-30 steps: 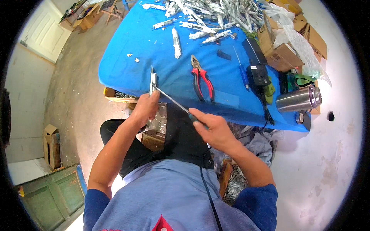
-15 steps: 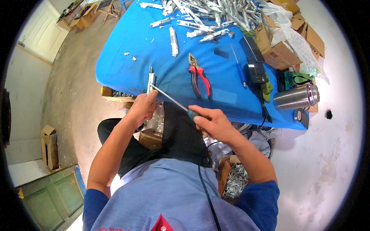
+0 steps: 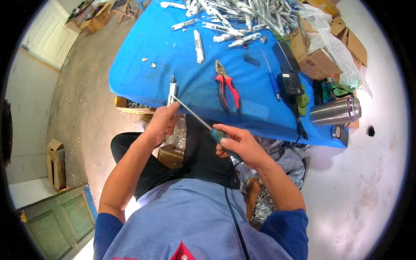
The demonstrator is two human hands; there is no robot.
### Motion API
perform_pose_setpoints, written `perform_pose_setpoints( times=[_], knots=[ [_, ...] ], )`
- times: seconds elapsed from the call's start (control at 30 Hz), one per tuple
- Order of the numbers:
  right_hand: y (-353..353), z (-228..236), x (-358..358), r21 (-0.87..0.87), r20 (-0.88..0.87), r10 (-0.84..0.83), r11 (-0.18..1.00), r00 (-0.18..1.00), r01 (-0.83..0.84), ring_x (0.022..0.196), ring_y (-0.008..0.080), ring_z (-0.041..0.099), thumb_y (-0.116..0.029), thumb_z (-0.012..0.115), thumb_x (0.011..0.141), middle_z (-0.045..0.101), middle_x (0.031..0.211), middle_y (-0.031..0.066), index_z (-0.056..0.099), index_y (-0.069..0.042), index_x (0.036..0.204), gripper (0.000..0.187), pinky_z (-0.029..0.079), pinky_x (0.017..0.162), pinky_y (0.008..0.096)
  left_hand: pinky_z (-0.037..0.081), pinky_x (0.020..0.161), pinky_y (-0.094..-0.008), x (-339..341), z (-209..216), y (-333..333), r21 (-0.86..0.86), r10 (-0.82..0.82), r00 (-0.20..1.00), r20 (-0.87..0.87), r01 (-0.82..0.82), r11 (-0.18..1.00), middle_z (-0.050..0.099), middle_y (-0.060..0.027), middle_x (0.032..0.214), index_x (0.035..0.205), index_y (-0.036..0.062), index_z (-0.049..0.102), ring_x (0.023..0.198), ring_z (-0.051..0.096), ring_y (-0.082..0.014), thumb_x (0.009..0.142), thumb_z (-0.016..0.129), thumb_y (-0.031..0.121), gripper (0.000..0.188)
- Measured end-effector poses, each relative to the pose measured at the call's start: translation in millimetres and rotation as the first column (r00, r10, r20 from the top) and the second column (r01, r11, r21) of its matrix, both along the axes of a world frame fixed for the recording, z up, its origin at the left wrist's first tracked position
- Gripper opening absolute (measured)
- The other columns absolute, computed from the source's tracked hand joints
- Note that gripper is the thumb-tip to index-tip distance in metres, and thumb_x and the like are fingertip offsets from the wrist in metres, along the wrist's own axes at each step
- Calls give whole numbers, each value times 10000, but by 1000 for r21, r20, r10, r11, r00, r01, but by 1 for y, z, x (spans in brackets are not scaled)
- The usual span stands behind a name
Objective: The person sits on the floor and uses pliers and a screwdriver to disassemble a metal lock cylinder. They remove the outer casing and internal components, placing the parts on a blue table.
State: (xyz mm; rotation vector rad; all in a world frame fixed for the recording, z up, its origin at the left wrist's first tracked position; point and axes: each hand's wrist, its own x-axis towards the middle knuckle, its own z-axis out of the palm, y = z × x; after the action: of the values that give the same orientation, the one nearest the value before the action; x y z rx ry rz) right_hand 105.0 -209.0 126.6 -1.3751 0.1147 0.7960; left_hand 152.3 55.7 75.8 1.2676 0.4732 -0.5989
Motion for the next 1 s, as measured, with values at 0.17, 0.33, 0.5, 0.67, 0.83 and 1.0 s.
perform_pose_setpoints(
  times=[0.17, 0.33, 0.5, 0.67, 0.83, 1.0],
  knots=[
    [-1, 13, 2, -133, 46, 91, 988, 995, -84, 632, 76, 584, -174, 554, 966, 635, 858, 36, 477, -90, 1408, 456, 481, 542, 218, 185, 416, -251, -1, 5, -2, 34, 5, 1000, 31, -6, 999, 279, 75, 564, 672, 174, 385, 457, 231, -66, 944, 546, 456, 424],
    [2, 15, 4, -271, 149, 142, 958, 979, -98, 621, 83, 564, -168, 547, 967, 642, 838, 47, 518, -101, 1377, 417, 450, 555, 233, 195, 422, -254, 0, 6, -5, 92, -4, 999, 42, 0, 996, 298, 69, 571, 678, 164, 387, 465, 246, -71, 947, 524, 463, 425],
    [8, 6, 1, -508, 565, 331, 862, 756, 2, 729, 172, 608, -150, 575, 937, 642, 845, 136, 529, -75, 1346, 418, 491, 709, 321, 209, 424, -269, 1, 4, -3, 82, -7, 999, 46, 3, 997, 304, 57, 568, 690, 153, 397, 461, 254, -90, 943, 520, 455, 413],
    [11, 11, 7, -511, 528, 329, 860, 783, -17, 668, 156, 597, -154, 573, 944, 638, 821, 122, 524, -68, 1355, 423, 502, 631, 314, 226, 420, -278, 8, 1, -2, 142, -20, 999, 48, 13, 990, 312, 53, 567, 696, 144, 408, 453, 265, -93, 948, 521, 442, 406],
    [2, 31, 15, -184, 24, 79, 980, 997, -73, 485, 23, 461, -210, 531, 983, 589, 768, 13, 486, -51, 1392, 441, 334, 386, 173, 232, 412, -271, 3, 0, -2, 128, -25, 998, 58, 18, 992, 336, 49, 579, 739, 131, 433, 454, 283, -83, 953, 524, 413, 365],
    [5, 48, 19, -256, 17, 128, 959, 992, -119, 499, 29, 472, -208, 533, 982, 595, 772, 18, 492, -39, 1383, 437, 342, 397, 176, 234, 404, -263, 3, -1, -4, 210, -56, 995, 81, 38, 977, 355, 47, 593, 775, 111, 465, 453, 300, -77, 956, 523, 402, 347]
  ],
)
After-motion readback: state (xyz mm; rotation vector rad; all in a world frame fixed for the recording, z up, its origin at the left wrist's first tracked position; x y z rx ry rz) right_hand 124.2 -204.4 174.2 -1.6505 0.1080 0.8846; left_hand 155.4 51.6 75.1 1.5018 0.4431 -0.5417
